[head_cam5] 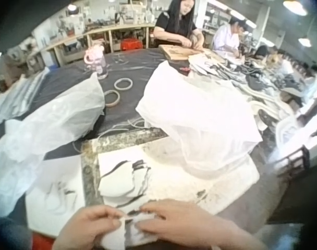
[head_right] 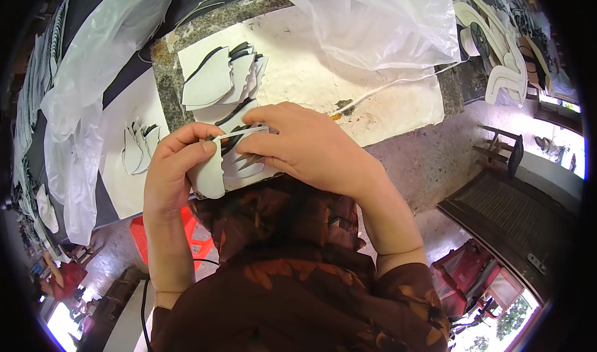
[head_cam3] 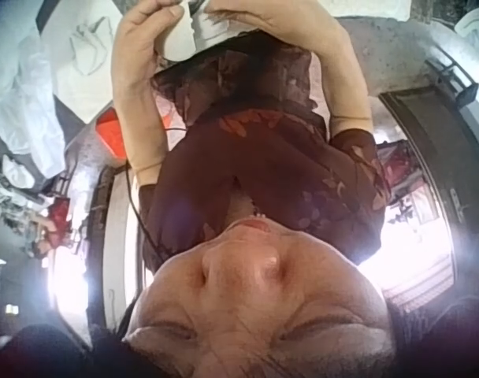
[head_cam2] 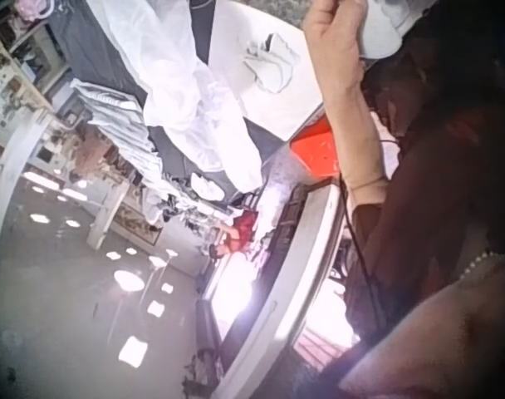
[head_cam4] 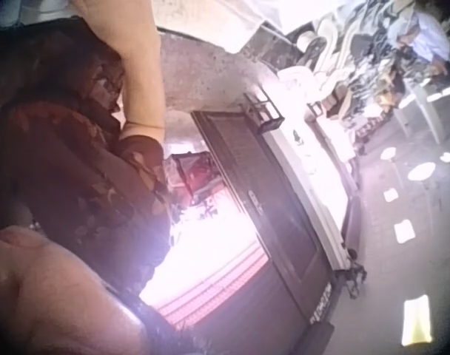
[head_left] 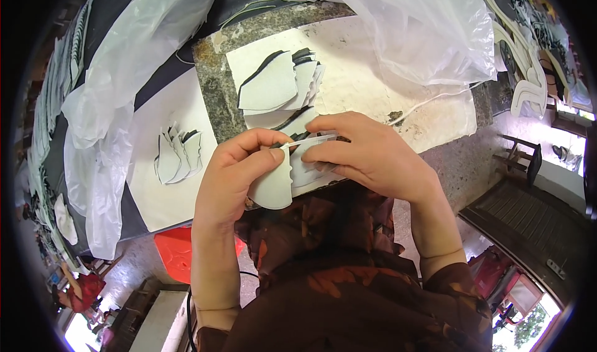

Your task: Trimming excess threads and material from shoe upper components using small snips.

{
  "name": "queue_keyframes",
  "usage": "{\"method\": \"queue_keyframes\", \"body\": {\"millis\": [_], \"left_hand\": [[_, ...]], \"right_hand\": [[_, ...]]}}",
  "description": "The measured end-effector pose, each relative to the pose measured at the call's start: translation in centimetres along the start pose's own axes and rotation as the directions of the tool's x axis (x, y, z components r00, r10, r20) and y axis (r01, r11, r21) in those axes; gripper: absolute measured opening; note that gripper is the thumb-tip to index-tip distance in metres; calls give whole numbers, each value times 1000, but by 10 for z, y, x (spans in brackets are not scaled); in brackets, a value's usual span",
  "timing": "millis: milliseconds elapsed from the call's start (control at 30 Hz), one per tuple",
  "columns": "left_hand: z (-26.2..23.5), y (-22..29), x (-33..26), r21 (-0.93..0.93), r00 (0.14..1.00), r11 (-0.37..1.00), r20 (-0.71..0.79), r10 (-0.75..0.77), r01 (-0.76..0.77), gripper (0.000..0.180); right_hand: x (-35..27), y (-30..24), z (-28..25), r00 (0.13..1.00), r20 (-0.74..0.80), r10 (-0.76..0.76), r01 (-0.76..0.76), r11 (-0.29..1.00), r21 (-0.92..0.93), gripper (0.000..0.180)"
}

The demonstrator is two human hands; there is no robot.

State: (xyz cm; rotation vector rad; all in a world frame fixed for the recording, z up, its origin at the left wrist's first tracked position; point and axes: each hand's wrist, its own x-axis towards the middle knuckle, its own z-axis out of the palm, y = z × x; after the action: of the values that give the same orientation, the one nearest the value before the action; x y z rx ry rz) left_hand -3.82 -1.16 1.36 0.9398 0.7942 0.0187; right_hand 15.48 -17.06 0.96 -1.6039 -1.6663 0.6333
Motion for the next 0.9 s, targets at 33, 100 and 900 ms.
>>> {"method": "queue_keyframes", "body": {"millis": [33,100,900], "left_hand": [[0,1,-1,3,1000,1000,1,1,-1,22],[2,2,-2,7,1000,1000,4,2,-3,22],[12,-8,-9,-77,990,988,-36,133,-135,22]], "right_hand": [[0,-3,0,1000,10,5,-3,982,-191,23],[2,-6,2,994,36,99,-87,963,-255,21],[21,-5,-12,921,229,315,-379,859,344,40]]}}
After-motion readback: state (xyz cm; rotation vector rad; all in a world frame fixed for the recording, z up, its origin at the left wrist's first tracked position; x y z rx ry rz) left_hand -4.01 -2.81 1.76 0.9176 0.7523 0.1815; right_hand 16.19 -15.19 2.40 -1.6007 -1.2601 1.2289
